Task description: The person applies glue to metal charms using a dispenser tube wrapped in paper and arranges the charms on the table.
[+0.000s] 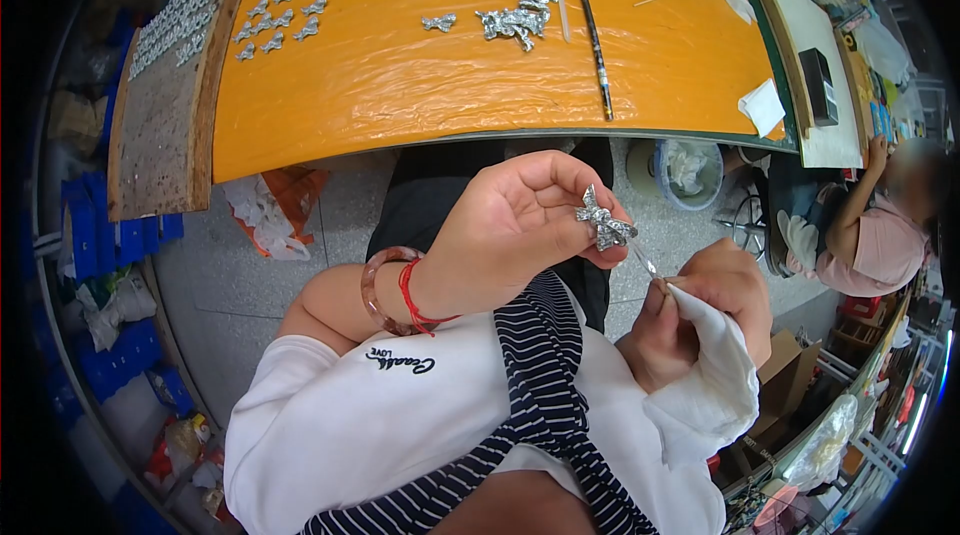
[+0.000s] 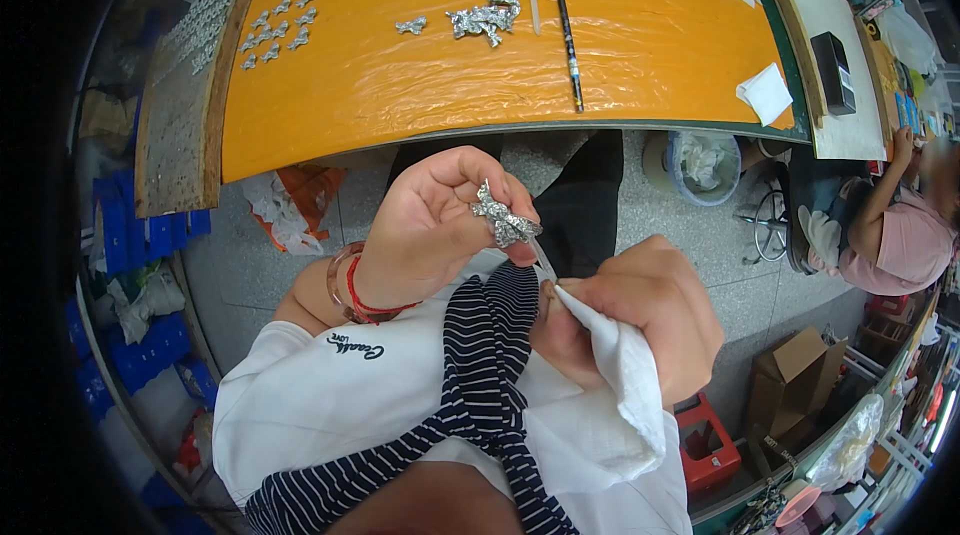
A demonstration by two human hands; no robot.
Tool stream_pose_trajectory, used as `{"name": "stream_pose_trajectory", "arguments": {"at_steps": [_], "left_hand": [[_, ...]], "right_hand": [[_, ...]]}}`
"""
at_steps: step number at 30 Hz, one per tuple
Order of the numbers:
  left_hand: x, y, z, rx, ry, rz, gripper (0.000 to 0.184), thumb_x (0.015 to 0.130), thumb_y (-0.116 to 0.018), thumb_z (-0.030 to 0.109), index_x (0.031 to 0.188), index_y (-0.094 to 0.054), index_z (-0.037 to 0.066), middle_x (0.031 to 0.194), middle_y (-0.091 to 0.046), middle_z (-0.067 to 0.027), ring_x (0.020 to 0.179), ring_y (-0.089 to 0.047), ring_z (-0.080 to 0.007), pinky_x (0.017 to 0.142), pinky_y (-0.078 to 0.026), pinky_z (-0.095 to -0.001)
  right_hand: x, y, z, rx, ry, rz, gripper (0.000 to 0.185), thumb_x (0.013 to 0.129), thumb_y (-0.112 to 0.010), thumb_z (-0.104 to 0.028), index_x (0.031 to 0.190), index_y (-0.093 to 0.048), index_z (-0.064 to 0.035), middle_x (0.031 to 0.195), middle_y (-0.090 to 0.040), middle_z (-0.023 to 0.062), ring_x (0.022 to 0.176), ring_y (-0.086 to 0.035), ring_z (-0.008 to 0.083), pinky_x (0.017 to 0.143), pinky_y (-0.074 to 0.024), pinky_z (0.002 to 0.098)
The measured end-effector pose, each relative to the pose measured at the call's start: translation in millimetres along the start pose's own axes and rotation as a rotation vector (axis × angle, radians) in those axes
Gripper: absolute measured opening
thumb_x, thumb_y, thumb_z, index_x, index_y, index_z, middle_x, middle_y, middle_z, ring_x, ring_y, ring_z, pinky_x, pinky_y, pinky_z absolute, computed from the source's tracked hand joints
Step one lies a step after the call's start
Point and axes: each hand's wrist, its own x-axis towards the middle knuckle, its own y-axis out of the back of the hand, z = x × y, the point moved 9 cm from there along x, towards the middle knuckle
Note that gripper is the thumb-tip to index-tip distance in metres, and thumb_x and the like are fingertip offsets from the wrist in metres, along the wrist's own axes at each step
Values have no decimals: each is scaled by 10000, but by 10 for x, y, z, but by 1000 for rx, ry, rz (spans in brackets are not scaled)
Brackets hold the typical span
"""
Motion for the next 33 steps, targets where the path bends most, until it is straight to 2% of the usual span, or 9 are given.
{"name": "stream_pose_trajectory", "arguments": {"at_steps": [33], "left_hand": [[4, -37, 74, 155, -45, 14, 200, 701, -405, -136, 852, -434, -8, 892, -513, -150, 790, -558, -177, 707, -480, -284]], "right_hand": [[18, -19, 10, 8, 15, 1, 171, 524, -678, 4, 596, -524, 1, 506, -460, 72, 386, -426, 146, 350, -312, 222]]}}
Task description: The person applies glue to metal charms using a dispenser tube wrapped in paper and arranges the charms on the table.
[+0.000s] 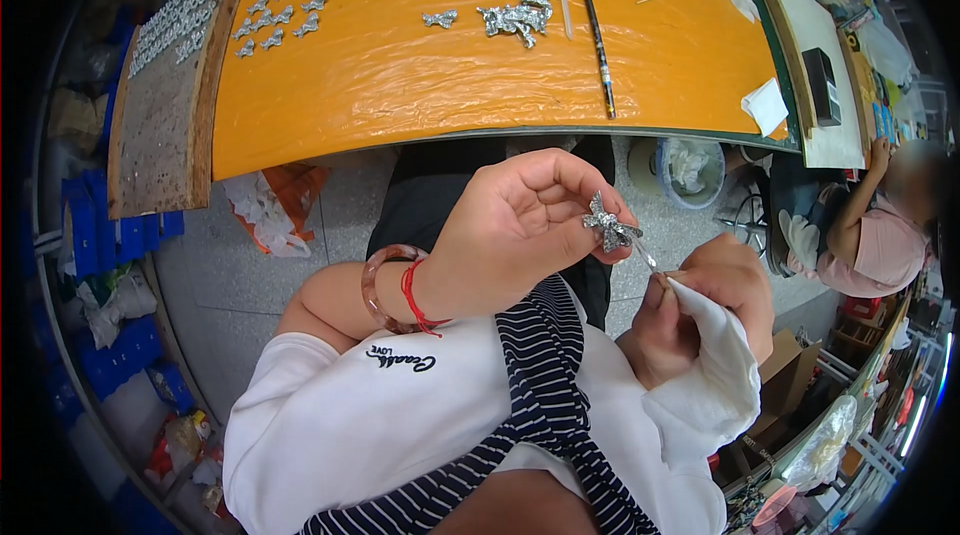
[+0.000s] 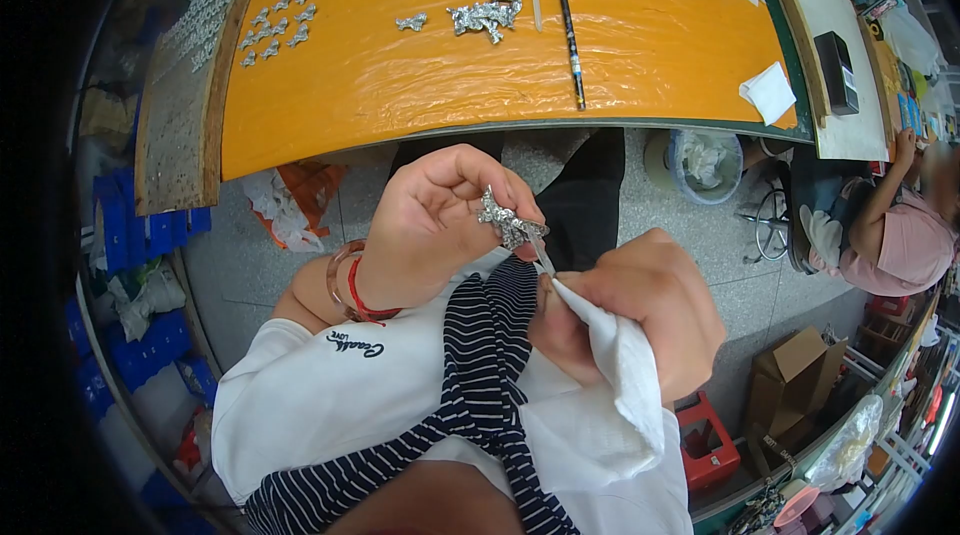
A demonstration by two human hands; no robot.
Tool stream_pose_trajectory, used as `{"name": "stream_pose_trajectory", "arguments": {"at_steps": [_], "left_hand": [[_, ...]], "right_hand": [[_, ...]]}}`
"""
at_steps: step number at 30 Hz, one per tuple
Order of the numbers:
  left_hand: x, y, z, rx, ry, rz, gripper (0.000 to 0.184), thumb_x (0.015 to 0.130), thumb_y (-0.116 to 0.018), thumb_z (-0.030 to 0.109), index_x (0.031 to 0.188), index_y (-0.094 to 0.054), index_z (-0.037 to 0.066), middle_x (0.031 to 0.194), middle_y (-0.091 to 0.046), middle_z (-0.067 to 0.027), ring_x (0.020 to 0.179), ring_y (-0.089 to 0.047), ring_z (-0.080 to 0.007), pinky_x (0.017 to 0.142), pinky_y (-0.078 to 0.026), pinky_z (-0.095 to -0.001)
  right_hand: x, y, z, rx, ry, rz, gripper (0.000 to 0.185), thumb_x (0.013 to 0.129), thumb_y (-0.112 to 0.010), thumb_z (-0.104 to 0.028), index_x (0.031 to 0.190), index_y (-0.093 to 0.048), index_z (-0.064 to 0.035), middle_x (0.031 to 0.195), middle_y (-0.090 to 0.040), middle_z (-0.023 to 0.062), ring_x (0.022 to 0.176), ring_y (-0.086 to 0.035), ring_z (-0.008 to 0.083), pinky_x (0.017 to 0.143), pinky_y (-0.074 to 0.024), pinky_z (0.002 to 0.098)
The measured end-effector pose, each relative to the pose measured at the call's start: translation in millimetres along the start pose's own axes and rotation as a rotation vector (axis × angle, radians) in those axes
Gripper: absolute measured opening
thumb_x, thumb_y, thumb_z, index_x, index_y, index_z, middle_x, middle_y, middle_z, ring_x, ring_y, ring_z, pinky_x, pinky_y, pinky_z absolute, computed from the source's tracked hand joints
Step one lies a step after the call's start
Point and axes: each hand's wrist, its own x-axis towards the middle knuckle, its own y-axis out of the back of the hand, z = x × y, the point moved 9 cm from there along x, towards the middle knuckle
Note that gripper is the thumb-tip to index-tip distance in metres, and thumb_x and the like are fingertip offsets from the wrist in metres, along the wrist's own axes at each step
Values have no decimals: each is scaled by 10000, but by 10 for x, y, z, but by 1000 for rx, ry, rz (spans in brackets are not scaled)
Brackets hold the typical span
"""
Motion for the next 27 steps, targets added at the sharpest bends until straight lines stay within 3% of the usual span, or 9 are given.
{"name": "stream_pose_trajectory", "arguments": {"at_steps": [16, 20, 25, 27], "left_hand": [[-7, 3, -19, 9, -38, -50, 126, 759, -497, -24, 871, -440, -15, 901, -512, -153, 820, -556, -182, 744, -468, -290], [-9, 22, -28, 11, -34, -43, 128, 752, -495, -40, 864, -440, -13, 904, -513, -153, 817, -556, -181, 740, -471, -291], [25, 130, 62, 98, -62, 17, 144, 736, -482, -90, 845, -441, -6, 890, -526, -150, 800, -555, -172, 723, -476, -282], [77, 299, 202, 231, -66, 35, 110, 751, -474, -82, 835, -460, -12, 873, -552, -142, 794, -553, -154, 682, -464, -251]], "right_hand": [[8, -66, 4, -69, -93, -58, 179, 526, -690, -16, 587, -522, -6, 507, -460, 64, 388, -427, 151, 351, -308, 221], [3, -64, -12, -68, -31, -66, 172, 514, -679, -3, 585, -522, -3, 507, -460, 68, 384, -423, 152, 346, -302, 222], [10, 58, -45, 66, 25, 86, 149, 524, -642, 29, 606, -521, 1, 513, -447, 71, 395, -396, 150, 369, -291, 239], [-5, 112, 42, 70, 38, 13, 139, 556, -633, 19, 627, -515, 2, 547, -456, 68, 438, -405, 155, 414, -310, 257]]}}
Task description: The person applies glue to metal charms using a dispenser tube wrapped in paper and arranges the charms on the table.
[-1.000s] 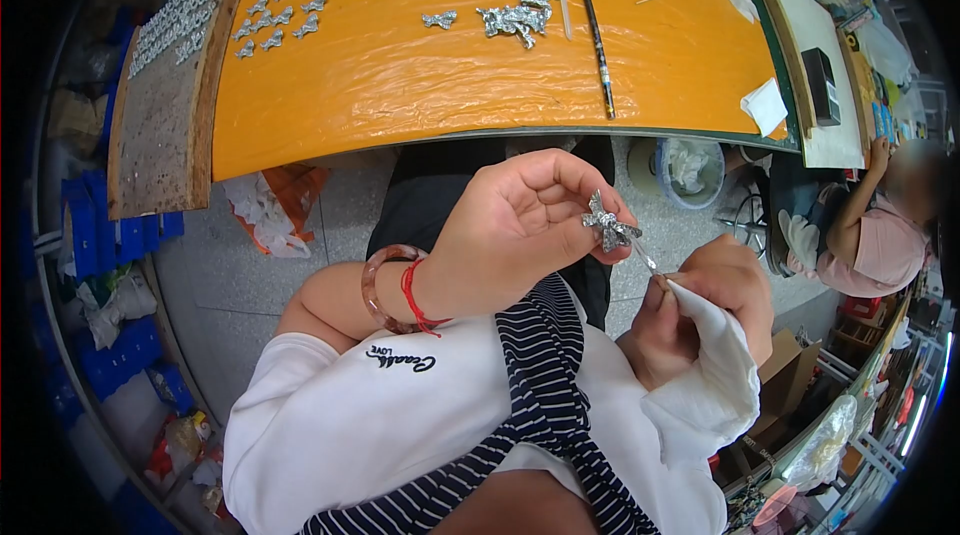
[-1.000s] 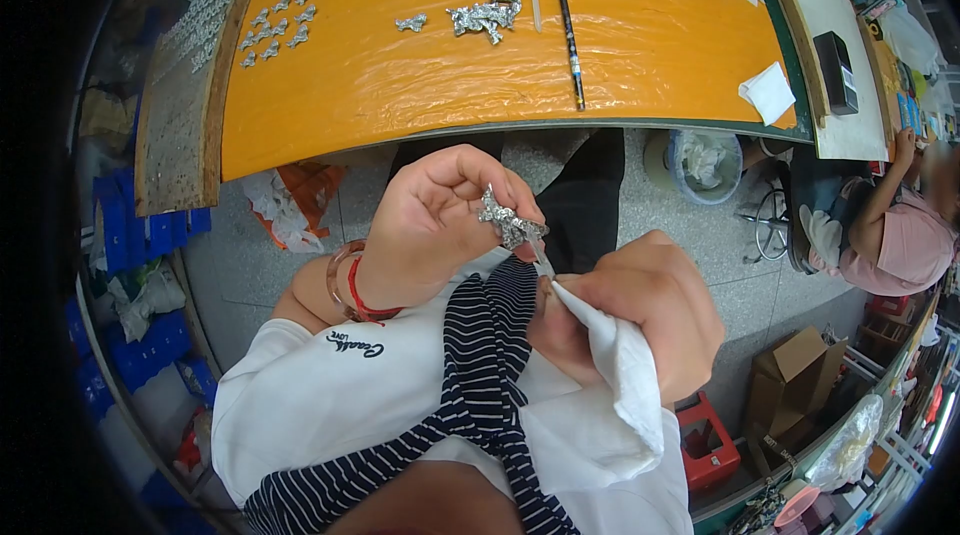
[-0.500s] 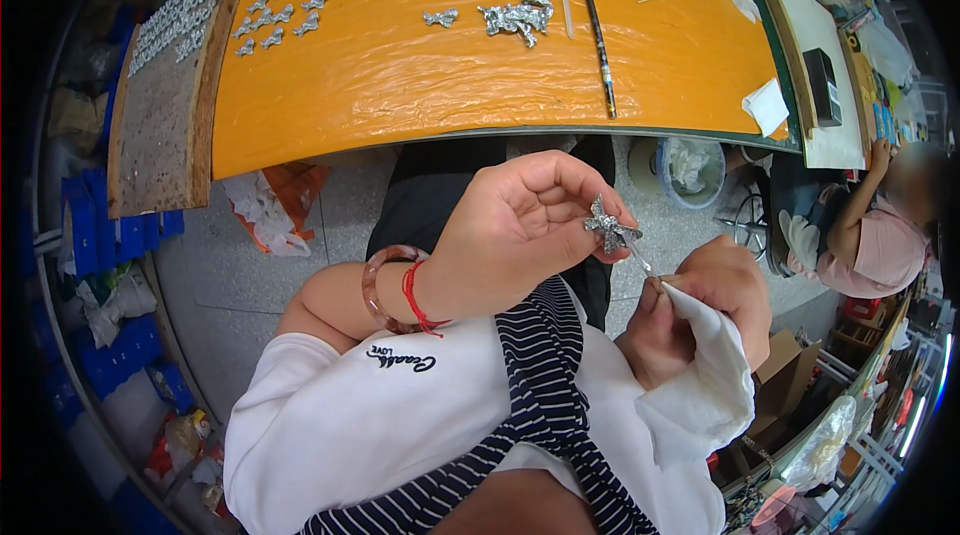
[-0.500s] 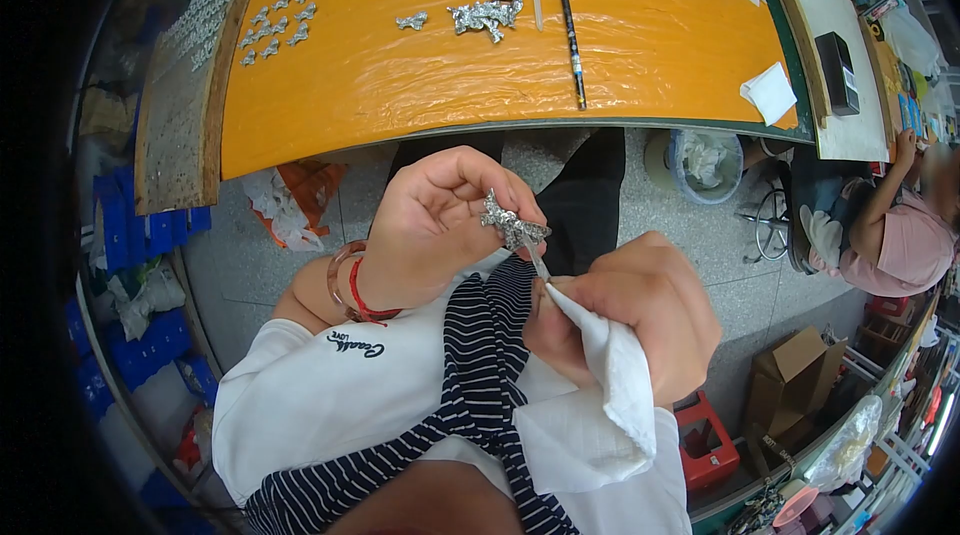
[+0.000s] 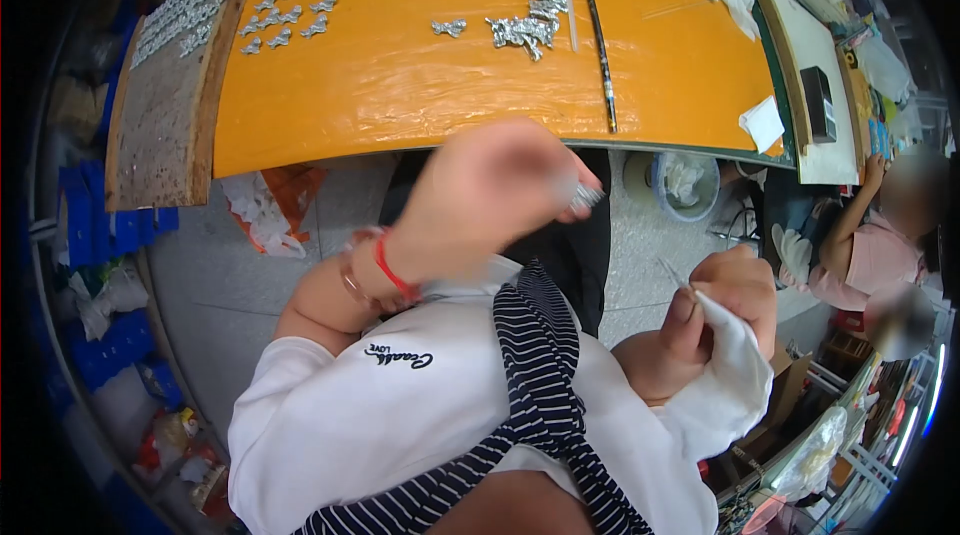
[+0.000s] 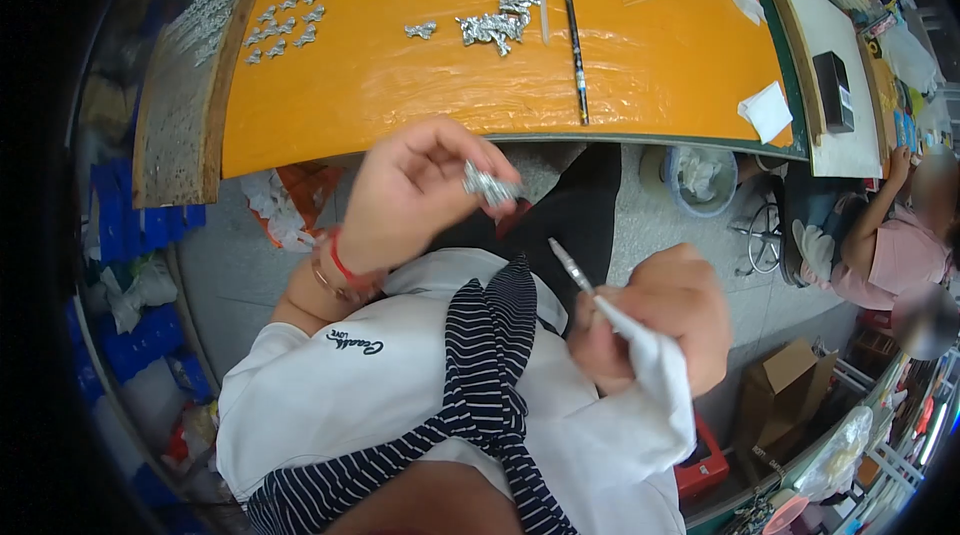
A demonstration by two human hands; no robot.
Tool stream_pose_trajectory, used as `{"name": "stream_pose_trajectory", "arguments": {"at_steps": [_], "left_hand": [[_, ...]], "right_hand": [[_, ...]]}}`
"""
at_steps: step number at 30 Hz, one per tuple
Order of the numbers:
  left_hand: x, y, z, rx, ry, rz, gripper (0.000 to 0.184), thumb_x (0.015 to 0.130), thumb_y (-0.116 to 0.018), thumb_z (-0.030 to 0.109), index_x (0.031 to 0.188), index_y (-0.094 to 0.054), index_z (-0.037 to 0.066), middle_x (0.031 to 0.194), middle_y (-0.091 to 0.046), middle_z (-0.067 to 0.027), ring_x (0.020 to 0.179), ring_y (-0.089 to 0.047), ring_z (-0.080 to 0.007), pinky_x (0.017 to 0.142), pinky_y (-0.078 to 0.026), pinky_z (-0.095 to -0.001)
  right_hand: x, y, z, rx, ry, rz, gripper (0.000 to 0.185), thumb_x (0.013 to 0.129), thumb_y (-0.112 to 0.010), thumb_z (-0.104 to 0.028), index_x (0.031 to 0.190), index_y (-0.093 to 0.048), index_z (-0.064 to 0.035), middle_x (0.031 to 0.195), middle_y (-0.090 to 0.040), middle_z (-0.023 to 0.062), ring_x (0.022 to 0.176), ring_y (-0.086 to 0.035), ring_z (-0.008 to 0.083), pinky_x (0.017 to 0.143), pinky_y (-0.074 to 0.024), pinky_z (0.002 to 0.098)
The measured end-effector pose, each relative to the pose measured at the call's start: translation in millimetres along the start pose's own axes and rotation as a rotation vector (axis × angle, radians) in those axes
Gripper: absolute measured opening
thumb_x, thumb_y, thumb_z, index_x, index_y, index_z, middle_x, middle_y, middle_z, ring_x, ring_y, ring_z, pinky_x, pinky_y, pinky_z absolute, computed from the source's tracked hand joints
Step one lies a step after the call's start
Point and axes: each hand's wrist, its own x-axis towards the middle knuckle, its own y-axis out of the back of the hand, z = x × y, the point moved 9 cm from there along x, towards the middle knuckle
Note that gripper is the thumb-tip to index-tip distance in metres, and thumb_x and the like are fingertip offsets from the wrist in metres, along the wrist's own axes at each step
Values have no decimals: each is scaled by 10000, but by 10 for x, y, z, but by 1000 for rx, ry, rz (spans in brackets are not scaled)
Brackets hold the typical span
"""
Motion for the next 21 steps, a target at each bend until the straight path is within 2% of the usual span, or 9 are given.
{"name": "stream_pose_trajectory", "arguments": {"at_steps": [2, 5, 6, 8, 10, 12, 16, 18, 21], "left_hand": [[60, 423, 125, 338, -63, 128, 79, 766, -482, -35, 842, -478, -13, 867, -563, -123, 773, -557, -142, 678, -451, -235], [31, 1090, 411, 1007, -227, 412, 84, 745, -505, 4, 823, -531, -15, 821, -583, -85, 772, -546, -132, 678, -438, -231], [13, 1242, 418, 1013, -236, 431, 84, 745, -505, 4, 823, -531, -15, 821, -583, -85, 772, -546, -132, 678, -438, -231], [-42, 1385, 539, 1392, -243, 538, 83, 718, -521, -1, 789, -562, 2, 827, -578, -82, 782, -534, -158, 687, -437, -244], [-98, 1539, 569, 1237, -188, 593, 95, 688, -541, 8, 775, -578, 19, 868, -564, -83, 838, -507, -200, 745, -417, -282], [-126, 1495, 661, 1477, -284, 507, 145, 662, -566, 41, 807, -575, 33, 903, -552, -84, 877, -482, -239, 816, -369, -335], [-185, 1521, 750, 1431, -307, 344, 231, 662, -576, 72, 889, -549, 36, 975, -514, -99, 920, -463, -257, 845, -348, -336], [-198, 1428, 732, 1518, -310, 196, 356, 667, -586, 77, 1008, -499, 25, 1007, -501, -111, 954, -457, -242, 850, -355, -319], [-204, 1457, 733, 1377, -232, 291, 397, 691, -590, 109, 1046, -452, 0, 974, -501, -122, 925, -470, -222, 825, -371, -310]], "right_hand": [[2, -43, 136, -95, -39, -109, 159, 689, -600, -69, 695, -462, 8, 615, -443, 80, 532, -393, 134, 483, -288, 228], [-12, -15, 314, -134, -65, -82, 115, 713, -563, -34, 710, -456, 9, 639, -443, 78, 556, -379, 125, 502, -284, 220], [-49, 13, 418, -162, -114, -75, 103, 718, -553, -22, 710, -455, 9, 646, -442, 76, 560, -374, 123, 503, -282, 217], [-74, -34, 489, -114, -108, -63, 89, 726, -540, -14, 714, -454, 5, 653, -439, 66, 572, -370, 118, 508, -278, 212], [-123, -74, 600, -38, -169, -52, 86, 729, -537, -16, 722, -454, 2, 659, -439, 62, 597, -381, 120, 523, -285, 205], [-144, -115, 649, 2, -194, -49, 80, 728, -534, -12, 730, -454, -3, 665, -437, 59, 610, -383, 119, 534, -292, 199], [-120, -152, 681, 33, -180, -75, 75, 727, -525, -18, 732, -452, -6, 667, -435, 53, 611, -376, 107, 538, -294, 189], [-164, -136, 778, 28, -254, -87, 77, 728, -525, -27, 731, -450, -7, 666, -438, 54, 617, -384, 114, 553, -299, 194], [-182, -169, 795, 16, -271, -88, 77, 728, -524, -29, 729, -450, -8, 664, -445, 59, 620, -393, 126, 571, -309, 206]]}}
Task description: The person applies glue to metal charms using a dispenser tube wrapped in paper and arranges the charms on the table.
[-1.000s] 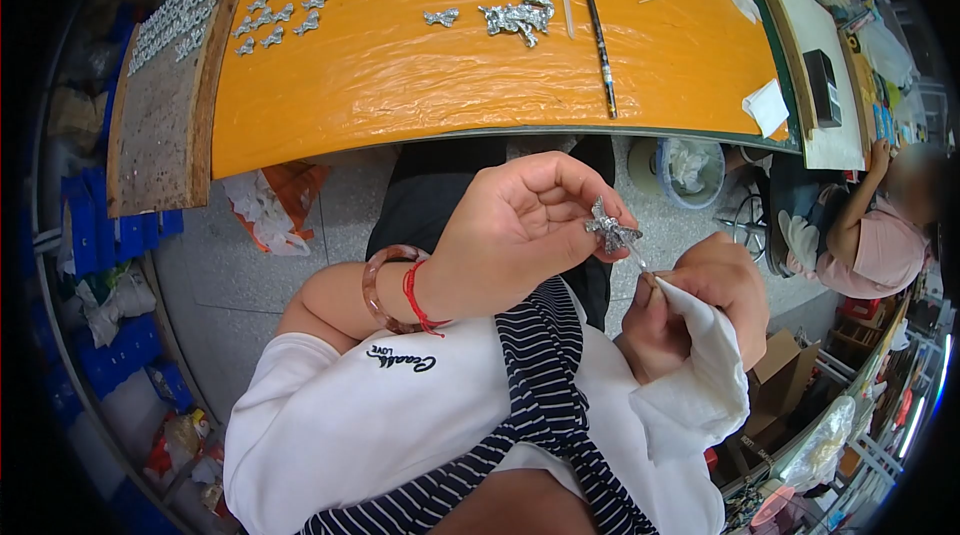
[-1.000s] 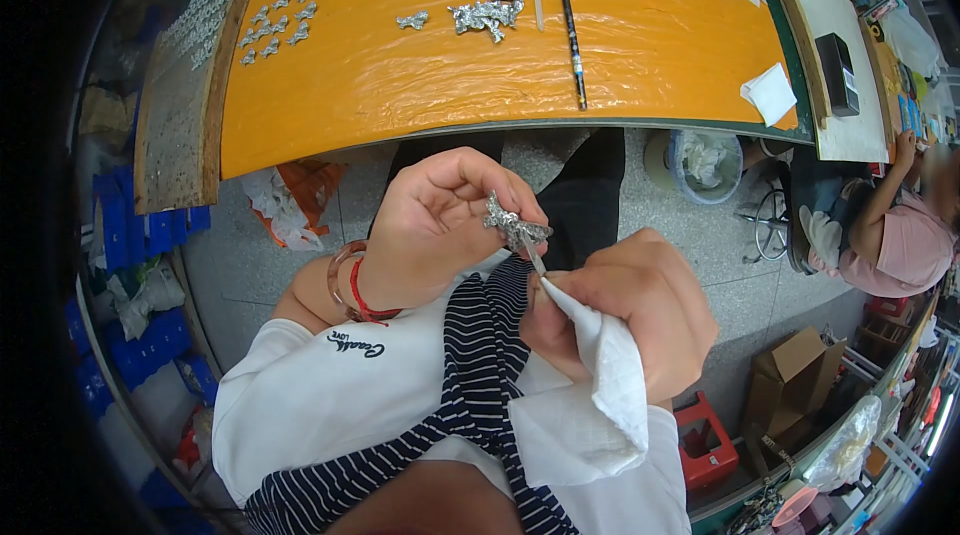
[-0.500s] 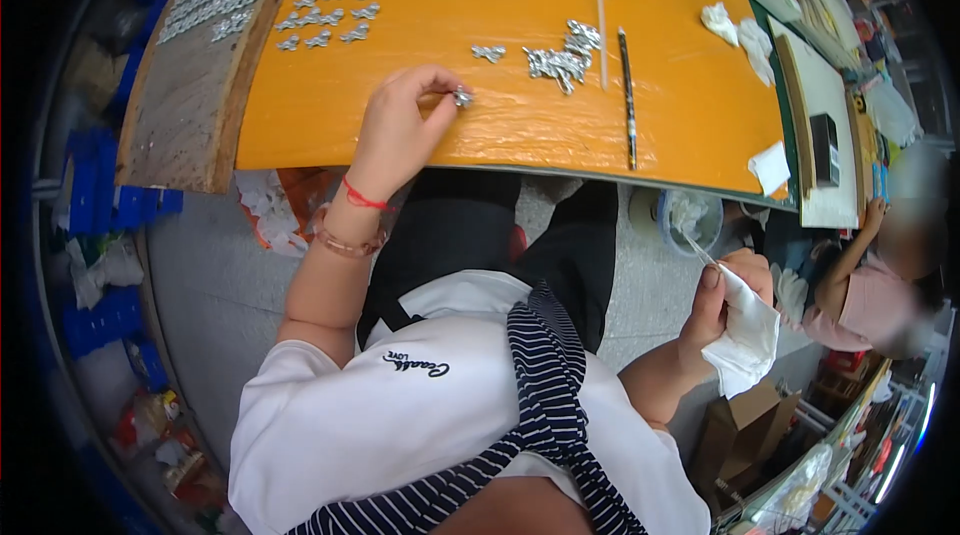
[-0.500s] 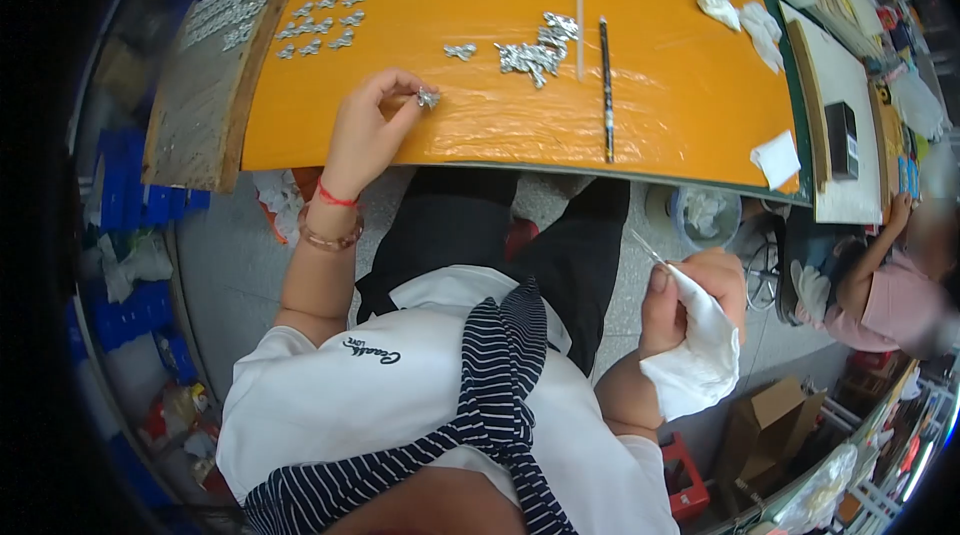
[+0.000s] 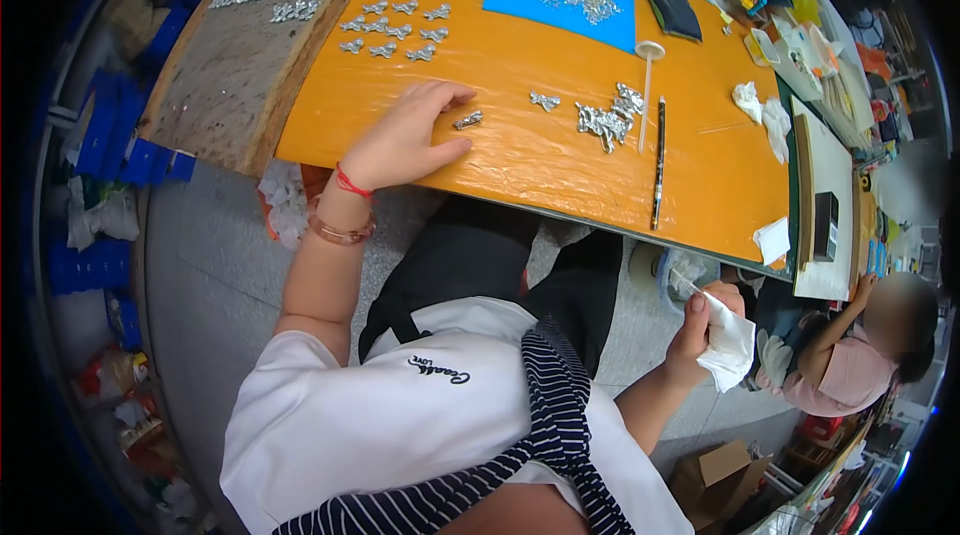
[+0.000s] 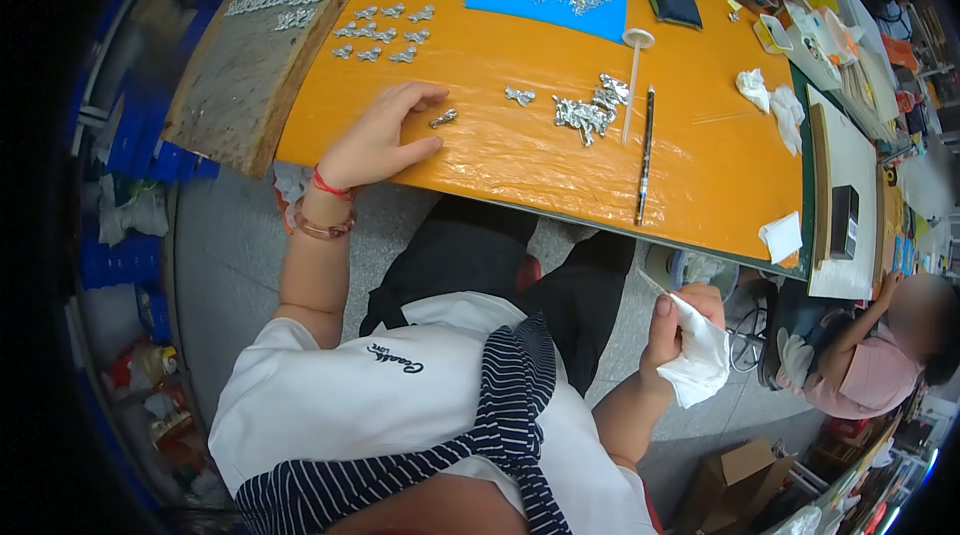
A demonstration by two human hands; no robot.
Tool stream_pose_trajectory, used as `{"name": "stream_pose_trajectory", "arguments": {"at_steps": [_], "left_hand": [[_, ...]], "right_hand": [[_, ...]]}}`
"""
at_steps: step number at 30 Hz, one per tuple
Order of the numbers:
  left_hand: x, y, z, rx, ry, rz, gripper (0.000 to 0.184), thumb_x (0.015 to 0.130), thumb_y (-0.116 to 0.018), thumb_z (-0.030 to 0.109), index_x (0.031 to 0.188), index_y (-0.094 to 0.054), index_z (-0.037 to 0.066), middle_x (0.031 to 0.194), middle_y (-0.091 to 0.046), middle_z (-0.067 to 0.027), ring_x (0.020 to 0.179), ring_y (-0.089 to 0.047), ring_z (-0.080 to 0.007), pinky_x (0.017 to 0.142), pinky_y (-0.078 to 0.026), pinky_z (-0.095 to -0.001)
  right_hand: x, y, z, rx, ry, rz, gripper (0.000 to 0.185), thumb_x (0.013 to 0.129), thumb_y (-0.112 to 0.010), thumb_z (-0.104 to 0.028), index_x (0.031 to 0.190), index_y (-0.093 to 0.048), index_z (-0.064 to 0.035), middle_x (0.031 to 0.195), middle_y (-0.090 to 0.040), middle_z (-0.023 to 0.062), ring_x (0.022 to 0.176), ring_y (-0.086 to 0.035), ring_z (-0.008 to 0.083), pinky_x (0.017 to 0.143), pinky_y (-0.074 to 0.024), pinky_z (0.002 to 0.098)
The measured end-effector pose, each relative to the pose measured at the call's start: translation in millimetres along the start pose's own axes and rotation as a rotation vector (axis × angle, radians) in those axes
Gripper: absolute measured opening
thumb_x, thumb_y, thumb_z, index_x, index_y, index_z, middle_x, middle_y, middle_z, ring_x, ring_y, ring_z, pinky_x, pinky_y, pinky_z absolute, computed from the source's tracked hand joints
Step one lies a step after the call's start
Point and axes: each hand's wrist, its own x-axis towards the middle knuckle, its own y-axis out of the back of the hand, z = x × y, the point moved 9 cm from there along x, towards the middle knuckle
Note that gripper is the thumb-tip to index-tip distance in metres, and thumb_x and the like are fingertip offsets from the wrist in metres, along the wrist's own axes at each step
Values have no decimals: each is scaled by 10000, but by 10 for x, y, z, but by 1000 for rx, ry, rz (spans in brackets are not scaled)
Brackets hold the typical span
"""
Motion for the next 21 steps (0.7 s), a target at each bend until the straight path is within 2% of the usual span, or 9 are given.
{"name": "stream_pose_trajectory", "arguments": {"at_steps": [4, 6, 10, 12, 18, 19, 21], "left_hand": [[23, 56, -69, 17, 76, 98, 366, 719, -589, 127, 1021, -442, -18, 874, -522, -115, 815, -509, -190, 740, -416, -281], [34, -2, -285, -182, 315, 49, 308, 721, -598, 119, 959, -458, -17, 770, -534, -89, 698, -524, -166, 643, -436, -256], [79, -49, -250, -146, 297, 0, 277, 713, -608, 103, 913, -460, -18, 715, -534, -78, 637, -521, -149, 587, -433, -244], [102, -76, -170, -5, 206, 2, 258, 711, -607, 95, 895, -462, -13, 712, -532, -87, 639, -521, -164, 585, -429, -255], [100, -87, 66, 131, 7, 53, 270, 702, -616, 126, 877, -456, -3, 683, -532, -92, 626, -527, -199, 564, -427, -279], [109, -82, 64, 135, 6, 55, 270, 702, -616, 126, 877, -456, -3, 683, -532, -92, 626, -527, -199, 564, -427, -279], [118, -128, -112, 39, 186, -19, 279, 694, -621, 131, 868, -451, -5, 674, -530, -97, 627, -529, -199, 564, -426, -281]], "right_hand": [[7, -33, -58, -34, 44, -8, 73, 728, -527, -26, 726, -456, -9, 671, -455, 59, 628, -400, 131, 584, -320, 218], [5, -15, -49, -44, 36, -8, 71, 727, -528, -23, 724, -458, -11, 672, -457, 57, 629, -400, 128, 584, -320, 216], [-30, 38, 50, -48, -7, 8, 106, 703, -570, -20, 713, -465, -21, 656, -454, 52, 604, -406, 127, 572, -321, 228], [-42, 47, 61, -45, -15, 6, 106, 701, -570, -17, 714, -466, -21, 656, -454, 51, 603, -407, 126, 568, -320, 225], [-47, 89, 46, -66, -4, 4, 102, 696, -568, -4, 712, -468, -19, 653, -453, 50, 595, -408, 125, 551, -317, 220], [-50, 99, 46, -59, -2, 8, 101, 695, -567, -2, 710, -469, -19, 652, -453, 50, 592, -406, 125, 547, -315, 220], [-61, 123, 76, -55, -13, 10, 100, 695, -566, -1, 708, -469, -19, 651, -452, 50, 592, -405, 124, 546, -314, 219]]}}
